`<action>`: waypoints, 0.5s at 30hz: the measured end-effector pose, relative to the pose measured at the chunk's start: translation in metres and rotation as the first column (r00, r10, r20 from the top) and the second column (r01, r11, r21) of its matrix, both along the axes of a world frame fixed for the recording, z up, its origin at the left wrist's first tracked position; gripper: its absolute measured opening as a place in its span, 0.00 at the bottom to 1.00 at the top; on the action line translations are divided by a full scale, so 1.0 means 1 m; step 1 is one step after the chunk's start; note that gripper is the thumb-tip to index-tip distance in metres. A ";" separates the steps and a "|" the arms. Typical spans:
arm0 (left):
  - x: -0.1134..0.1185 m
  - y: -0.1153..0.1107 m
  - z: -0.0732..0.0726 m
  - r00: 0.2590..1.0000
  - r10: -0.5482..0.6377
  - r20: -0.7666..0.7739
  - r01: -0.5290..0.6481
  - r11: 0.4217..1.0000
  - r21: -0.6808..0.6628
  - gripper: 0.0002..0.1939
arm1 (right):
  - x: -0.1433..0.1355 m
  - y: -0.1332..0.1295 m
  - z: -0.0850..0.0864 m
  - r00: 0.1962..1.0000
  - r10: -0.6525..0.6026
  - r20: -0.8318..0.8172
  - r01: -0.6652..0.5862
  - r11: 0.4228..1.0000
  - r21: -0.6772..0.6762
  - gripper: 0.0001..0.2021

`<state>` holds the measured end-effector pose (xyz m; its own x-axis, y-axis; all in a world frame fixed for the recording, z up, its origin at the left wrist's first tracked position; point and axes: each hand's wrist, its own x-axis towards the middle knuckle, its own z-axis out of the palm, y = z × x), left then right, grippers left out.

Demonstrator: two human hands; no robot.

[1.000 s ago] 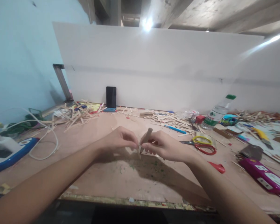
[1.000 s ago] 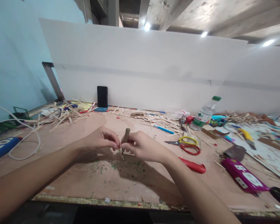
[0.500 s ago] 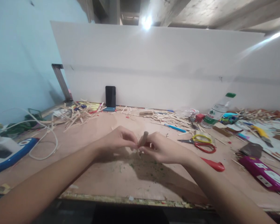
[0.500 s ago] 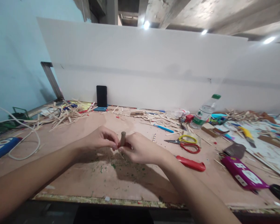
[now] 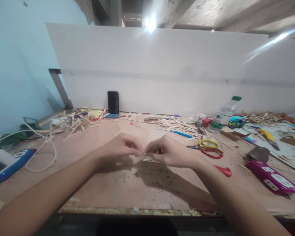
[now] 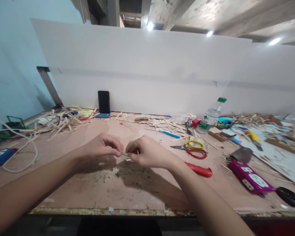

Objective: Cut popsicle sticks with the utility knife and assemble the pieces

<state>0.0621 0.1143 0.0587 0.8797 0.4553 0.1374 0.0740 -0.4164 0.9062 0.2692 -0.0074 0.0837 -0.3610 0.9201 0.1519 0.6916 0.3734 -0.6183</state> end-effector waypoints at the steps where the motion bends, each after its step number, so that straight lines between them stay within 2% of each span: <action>1: 0.000 0.000 0.000 1.000 0.009 0.008 -0.009 1.000 0.003 0.04 | 0.002 0.000 0.001 1.000 -0.012 -0.003 0.012 1.000 0.008 0.14; 7: 0.000 0.000 -0.007 0.995 0.097 0.013 -0.096 0.994 -0.052 0.08 | 0.006 0.007 -0.001 0.975 -0.176 -0.138 0.185 0.981 0.058 0.11; 11: 0.004 0.004 -0.016 0.980 0.197 0.039 -0.193 0.977 -0.090 0.13 | 0.006 0.013 -0.006 0.955 -0.228 -0.191 0.248 0.964 0.090 0.11; 15: 0.007 0.010 -0.019 0.951 0.309 0.021 -0.303 0.943 -0.141 0.18 | 0.005 0.015 -0.009 0.930 -0.263 -0.256 0.284 0.958 0.050 0.14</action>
<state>0.0686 0.1241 0.0401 0.6898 0.7183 0.0904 0.1391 -0.2541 0.9571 0.2745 0.0073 0.0750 -0.0395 0.9578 0.2846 0.6059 0.2494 -0.7554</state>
